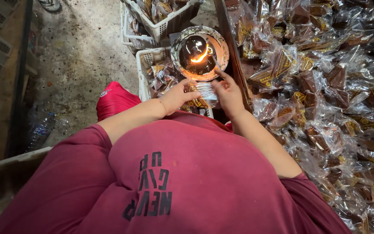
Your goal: Sealing plastic bread bags by melting the opening over a small flame.
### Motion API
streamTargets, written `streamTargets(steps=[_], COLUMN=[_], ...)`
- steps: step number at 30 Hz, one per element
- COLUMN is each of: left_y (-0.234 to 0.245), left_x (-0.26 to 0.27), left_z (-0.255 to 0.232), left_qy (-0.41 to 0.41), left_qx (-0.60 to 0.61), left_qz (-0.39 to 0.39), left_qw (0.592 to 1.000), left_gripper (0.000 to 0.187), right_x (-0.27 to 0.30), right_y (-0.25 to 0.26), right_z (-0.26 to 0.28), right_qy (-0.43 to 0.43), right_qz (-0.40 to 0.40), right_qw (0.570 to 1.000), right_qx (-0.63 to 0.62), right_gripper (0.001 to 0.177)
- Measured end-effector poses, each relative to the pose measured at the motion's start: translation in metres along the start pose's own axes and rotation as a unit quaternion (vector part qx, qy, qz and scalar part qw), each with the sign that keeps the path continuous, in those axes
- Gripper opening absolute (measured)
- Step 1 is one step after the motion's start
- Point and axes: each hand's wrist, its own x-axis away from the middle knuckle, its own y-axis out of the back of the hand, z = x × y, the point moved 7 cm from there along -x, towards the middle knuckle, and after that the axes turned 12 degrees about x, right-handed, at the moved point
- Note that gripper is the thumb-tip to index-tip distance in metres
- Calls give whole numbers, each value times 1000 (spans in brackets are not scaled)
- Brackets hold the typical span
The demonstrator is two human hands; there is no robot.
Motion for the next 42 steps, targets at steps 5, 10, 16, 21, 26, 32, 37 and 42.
streamTargets(steps=[5, 10, 16, 21, 26, 32, 37, 42], left_y=[1, 21, -59, -23, -11, -12, -37, -6], left_x=[-11, 0, 8, -8, -28, -28, -14, -22], left_z=[6, -29, -25, -3, 24, 20, 36, 24], left_qy=[4, -90, -42, 77, 129, 147, 132, 40], left_qx=[24, -126, -436, -362, 0, 109, 56, -24], left_qz=[-17, -127, 101, 39, -23, -3, 118, 75], left_qw=[1000, 980, 893, 928, 991, 983, 982, 996], left_gripper=[31, 21, 77, 76, 39, 34, 30, 54], right_x=[-14, -9, 10, -14, -14, -8, 12, 13], right_y=[-2, 1, -23, 16, 15, 1, -33, -25], right_z=[-41, -33, -4, -24, -20, -19, -10, -5], right_qy=[-75, -121, -201, -147, -121, -127, -186, -163], right_qz=[25, 34, 67, -71, -64, -7, 65, 51], right_qw=[995, 991, 962, 951, 968, 982, 962, 955], right_qx=[62, 40, -172, -263, -211, -139, -188, -244], right_gripper=[29, 26, 18, 14, 14, 20, 39, 19])
